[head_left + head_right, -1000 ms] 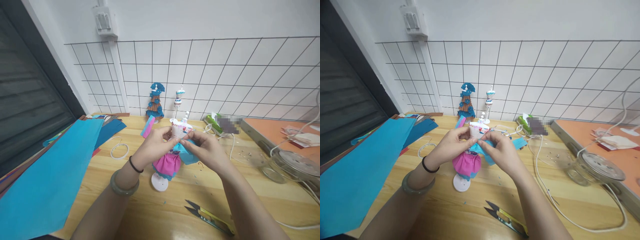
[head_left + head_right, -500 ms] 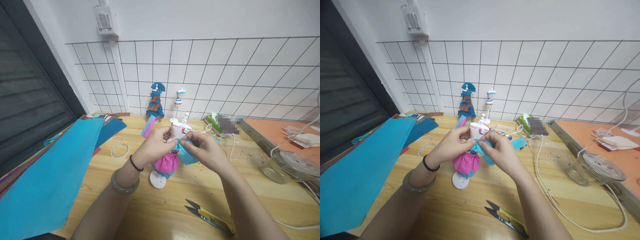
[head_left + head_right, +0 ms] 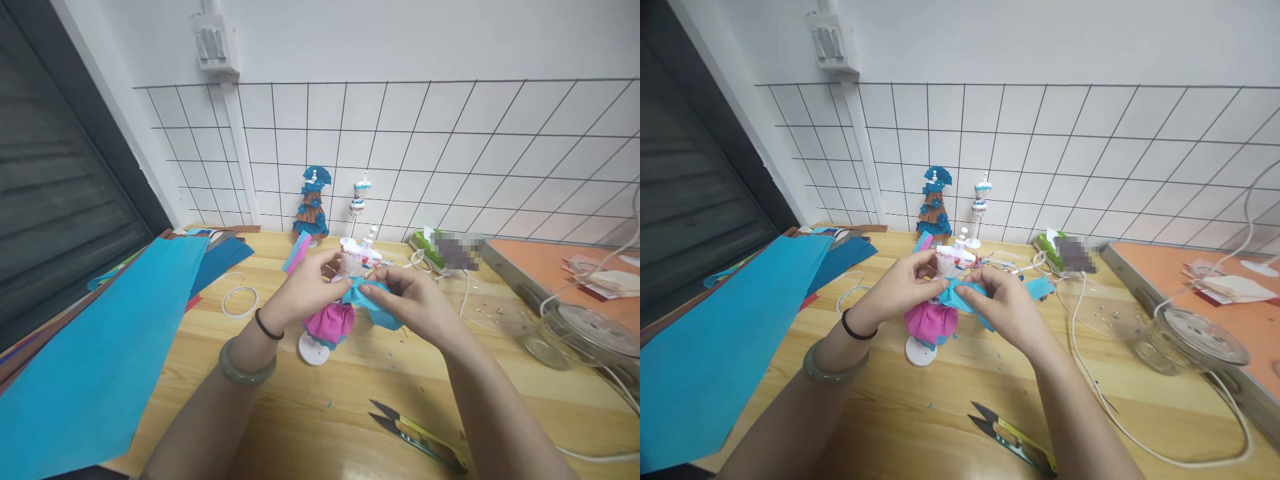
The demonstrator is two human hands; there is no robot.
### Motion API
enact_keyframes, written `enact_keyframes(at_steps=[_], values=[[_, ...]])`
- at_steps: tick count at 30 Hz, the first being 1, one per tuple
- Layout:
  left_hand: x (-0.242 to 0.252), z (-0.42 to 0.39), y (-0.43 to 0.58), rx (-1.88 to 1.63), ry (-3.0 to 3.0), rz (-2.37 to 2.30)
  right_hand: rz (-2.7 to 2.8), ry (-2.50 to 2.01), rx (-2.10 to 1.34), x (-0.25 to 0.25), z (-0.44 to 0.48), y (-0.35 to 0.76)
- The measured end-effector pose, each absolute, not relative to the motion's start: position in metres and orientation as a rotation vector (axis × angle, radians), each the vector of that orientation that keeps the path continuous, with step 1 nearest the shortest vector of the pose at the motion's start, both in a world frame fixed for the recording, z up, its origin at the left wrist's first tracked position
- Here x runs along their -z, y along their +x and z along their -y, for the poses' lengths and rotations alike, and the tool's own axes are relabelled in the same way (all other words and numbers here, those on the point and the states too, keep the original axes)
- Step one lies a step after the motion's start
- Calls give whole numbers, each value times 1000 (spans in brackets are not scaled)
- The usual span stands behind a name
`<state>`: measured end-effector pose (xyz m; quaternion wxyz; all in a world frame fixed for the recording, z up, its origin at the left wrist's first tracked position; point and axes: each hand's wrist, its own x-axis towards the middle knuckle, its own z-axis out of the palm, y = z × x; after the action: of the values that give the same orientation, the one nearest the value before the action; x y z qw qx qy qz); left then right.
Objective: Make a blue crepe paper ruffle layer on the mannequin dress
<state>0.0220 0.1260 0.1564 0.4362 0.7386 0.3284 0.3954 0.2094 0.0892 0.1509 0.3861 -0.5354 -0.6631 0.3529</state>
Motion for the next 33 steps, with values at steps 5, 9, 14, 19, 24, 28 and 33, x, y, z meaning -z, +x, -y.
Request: enact_keyframes(at_steps=[5,9,14,19,24,28,33], values=[[-158,-127,20,-976,1795,-774,1650,-1248,-937,-151,-90,210],[-160,-126,18,-960,1721,-778,1665,-1145,-846,-153,-89,211],[-164,-127,17,-924,1614,-732,2002,-1047,-523,-152,-84,211],[-161,-129,15,-929,1575,-764,2091,-1007,-183,-148,-83,202],[-160,-130,14,-953,1478,-758,2052,-919,-47,-145,-84,198],[-163,-130,13,-960,1399,-733,2070,-841,-13,-147,-83,197],[-165,-130,13,-959,1376,-717,2060,-845,-169,-152,-80,199]])
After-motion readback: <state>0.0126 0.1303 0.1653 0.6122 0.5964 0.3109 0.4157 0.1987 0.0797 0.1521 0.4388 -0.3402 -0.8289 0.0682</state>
